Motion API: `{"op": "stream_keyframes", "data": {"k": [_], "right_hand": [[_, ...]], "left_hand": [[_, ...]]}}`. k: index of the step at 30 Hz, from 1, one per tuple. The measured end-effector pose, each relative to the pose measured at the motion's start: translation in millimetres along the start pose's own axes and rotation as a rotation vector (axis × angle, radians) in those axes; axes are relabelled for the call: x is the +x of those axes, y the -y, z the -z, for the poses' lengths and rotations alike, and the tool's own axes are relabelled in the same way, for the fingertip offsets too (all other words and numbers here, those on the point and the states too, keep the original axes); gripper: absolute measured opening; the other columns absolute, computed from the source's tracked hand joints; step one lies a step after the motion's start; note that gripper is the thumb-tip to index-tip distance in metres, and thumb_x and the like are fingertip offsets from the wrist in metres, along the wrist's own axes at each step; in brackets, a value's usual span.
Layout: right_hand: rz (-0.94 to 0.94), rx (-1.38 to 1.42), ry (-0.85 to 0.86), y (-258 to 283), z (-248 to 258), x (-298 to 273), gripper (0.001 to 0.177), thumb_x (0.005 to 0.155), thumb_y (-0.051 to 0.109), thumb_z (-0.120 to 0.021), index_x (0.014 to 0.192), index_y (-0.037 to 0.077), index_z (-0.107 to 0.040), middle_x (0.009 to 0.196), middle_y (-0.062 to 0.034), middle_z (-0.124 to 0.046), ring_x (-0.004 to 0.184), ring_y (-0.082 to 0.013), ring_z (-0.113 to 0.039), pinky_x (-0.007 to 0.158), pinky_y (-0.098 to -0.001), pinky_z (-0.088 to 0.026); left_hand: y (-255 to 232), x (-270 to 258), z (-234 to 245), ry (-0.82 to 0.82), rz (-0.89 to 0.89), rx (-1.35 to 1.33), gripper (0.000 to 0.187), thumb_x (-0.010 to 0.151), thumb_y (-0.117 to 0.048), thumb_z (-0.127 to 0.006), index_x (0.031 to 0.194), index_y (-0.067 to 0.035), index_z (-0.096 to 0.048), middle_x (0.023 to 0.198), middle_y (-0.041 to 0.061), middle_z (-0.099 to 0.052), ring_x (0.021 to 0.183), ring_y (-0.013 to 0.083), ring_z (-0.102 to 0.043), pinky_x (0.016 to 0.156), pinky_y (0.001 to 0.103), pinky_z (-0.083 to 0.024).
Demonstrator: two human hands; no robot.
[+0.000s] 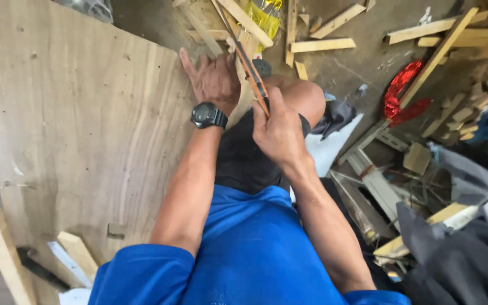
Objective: Measuring, marking, and sawing wooden planks on a workbench.
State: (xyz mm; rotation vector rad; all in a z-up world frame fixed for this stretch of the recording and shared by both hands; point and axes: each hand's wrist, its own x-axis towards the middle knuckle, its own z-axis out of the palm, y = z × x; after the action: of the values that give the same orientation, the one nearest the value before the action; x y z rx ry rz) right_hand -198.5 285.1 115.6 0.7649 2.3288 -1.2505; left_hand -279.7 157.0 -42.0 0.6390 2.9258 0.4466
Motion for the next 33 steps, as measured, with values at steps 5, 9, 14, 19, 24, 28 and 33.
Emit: {"op": "stream_keyframes", "data": {"k": [5, 9, 14, 19, 24, 28, 33], "right_hand": [[-0.117, 0.050, 0.065, 6.7, 42.6, -102.5, 0.039, 0.103, 0.019, -0.053, 0.141, 0.010, -0.051, 0.123, -0.0216, -0.071, 0.114, -0.0353, -0.071, 0.087, -0.0446, -0.053], [-0.205, -0.062, 0.035, -7.4, 28.8, -96.4, 0.040, 0.099, 0.024, -0.058, 0.138, 0.014, -0.054, 0.112, -0.0152, -0.074, 0.101, -0.0354, -0.072, 0.085, -0.0419, -0.054], [0.046, -0.007, -0.022, 9.0, 2.2, -1.0, 0.023, 0.104, 0.023, -0.052, 0.122, 0.009, -0.050, 0.082, -0.0228, -0.068, 0.070, -0.0540, -0.062, 0.057, -0.0555, -0.045], [-0.245, -0.073, 0.075, 11.3, 53.2, -136.3, 0.038, 0.097, 0.020, -0.056, 0.134, 0.014, -0.058, 0.110, -0.0115, -0.076, 0.099, -0.0343, -0.075, 0.084, -0.0421, -0.056], [-0.175, -0.056, 0.051, 3.3, 15.6, -43.3, 0.021, 0.099, 0.022, -0.055, 0.118, 0.014, -0.052, 0.091, -0.0200, -0.072, 0.084, -0.0472, -0.067, 0.071, -0.0490, -0.049], [0.059, -0.052, -0.023, -5.5, -7.1, 6.6, 0.028, 0.103, 0.023, -0.054, 0.127, 0.010, -0.049, 0.084, -0.0246, -0.070, 0.073, -0.0544, -0.064, 0.066, -0.0563, -0.048], [-0.301, -0.059, 0.077, 9.2, 55.3, -124.6, 0.042, 0.097, 0.026, -0.058, 0.139, 0.016, -0.057, 0.119, -0.0150, -0.075, 0.112, -0.0332, -0.072, 0.089, -0.0418, -0.055]], "left_hand": [[-5.1, -0.1, 2.8, -0.165, -0.025, -0.026, 0.030, 0.109, -0.018, -0.053, 0.083, -0.012, -0.066, 0.072, 0.007, -0.060, 0.078, 0.0377, -0.056, 0.116, 0.072, -0.018], [-7.9, -6.2, 2.9, 0.156, 0.125, -0.076, 0.050, 0.112, -0.030, -0.037, 0.092, -0.006, -0.075, 0.080, 0.010, -0.072, 0.095, 0.0384, -0.061, 0.122, 0.066, -0.003], [-4.9, -3.5, 3.5, -0.013, 0.043, -0.098, 0.046, 0.112, -0.025, -0.038, 0.090, -0.011, -0.076, 0.072, 0.006, -0.068, 0.080, 0.0351, -0.058, 0.119, 0.067, -0.013], [-5.5, -12.6, -2.3, -0.079, 0.029, -0.086, 0.044, 0.113, -0.025, -0.048, 0.083, -0.004, -0.072, 0.075, 0.009, -0.071, 0.085, 0.0370, -0.059, 0.121, 0.070, -0.012], [-7.5, -3.8, 3.8, -0.036, 0.028, -0.080, 0.034, 0.111, -0.022, -0.045, 0.100, -0.012, -0.075, 0.077, 0.005, -0.067, 0.083, 0.0367, -0.058, 0.118, 0.071, -0.011], [-1.7, -9.1, -1.7, -0.008, -0.038, -0.005, 0.035, 0.107, -0.019, -0.044, 0.109, -0.023, -0.079, 0.081, 0.003, -0.069, 0.084, 0.0401, -0.063, 0.111, 0.076, -0.015], [-6.6, -2.6, 1.4, -0.118, 0.036, -0.073, 0.040, 0.112, -0.025, -0.051, 0.083, -0.008, -0.072, 0.075, 0.007, -0.068, 0.081, 0.0380, -0.059, 0.117, 0.072, -0.014]]}}
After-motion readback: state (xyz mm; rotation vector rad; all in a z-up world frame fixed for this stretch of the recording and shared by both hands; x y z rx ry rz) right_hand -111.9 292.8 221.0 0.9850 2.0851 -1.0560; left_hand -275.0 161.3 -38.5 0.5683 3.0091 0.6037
